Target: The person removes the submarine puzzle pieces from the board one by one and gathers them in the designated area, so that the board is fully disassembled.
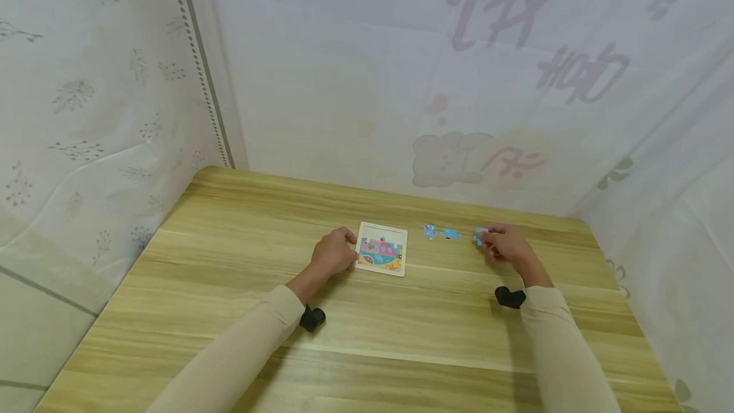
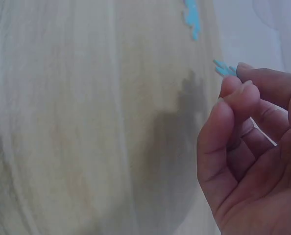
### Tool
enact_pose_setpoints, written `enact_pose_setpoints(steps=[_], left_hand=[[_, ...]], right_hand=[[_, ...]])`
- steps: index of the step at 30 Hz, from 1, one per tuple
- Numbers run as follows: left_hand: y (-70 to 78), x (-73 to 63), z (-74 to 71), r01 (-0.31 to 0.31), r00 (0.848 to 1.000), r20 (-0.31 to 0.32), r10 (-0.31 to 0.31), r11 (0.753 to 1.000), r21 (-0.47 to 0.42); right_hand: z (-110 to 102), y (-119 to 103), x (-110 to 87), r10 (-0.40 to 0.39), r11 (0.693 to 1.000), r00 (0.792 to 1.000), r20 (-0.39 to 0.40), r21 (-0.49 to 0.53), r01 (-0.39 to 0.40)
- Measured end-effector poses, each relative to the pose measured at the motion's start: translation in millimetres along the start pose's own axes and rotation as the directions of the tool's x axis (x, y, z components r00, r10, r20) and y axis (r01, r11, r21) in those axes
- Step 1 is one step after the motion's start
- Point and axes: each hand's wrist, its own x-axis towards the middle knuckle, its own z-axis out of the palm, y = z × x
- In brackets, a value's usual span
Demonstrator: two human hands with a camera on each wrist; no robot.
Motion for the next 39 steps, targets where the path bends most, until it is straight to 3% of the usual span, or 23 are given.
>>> enact_pose_setpoints(steps=[7,14,21,34,39], left_hand=[[0.5,0.1,-0.2,0.008,1.000,-0.004,-0.008,1.000,-0.004],[2.4,-0.9,0.1,0.012,1.000,-0.011,-0.012,1.000,-0.001],[3.1,-1.6,-0.4,0.023,1.000,-0.006,-0.023,1.000,0.008],[3.0,-1.3,-0.9,0.019,1.000,-0.012,-0.019,1.000,0.004],[2.1,-1.7,-1.6,0.019,1.000,-0.009,-0.019,1.000,0.002]], right_hand=[[3.3,9.6,4.7,-0.028,0.999,0.999,-0.028,-0.029,0.028],[5.7,14.8,10.1,-0.062,0.989,0.996,-0.068,-0.135,0.052],[8.6,13.7,12.7,-0.076,0.985,0.991,-0.108,-0.164,0.058],[11.6,10.5,10.4,-0.095,0.981,0.990,-0.103,-0.177,0.076],[12.3,0.7,9.6,-0.091,0.970,0.990,-0.105,-0.235,0.064]])
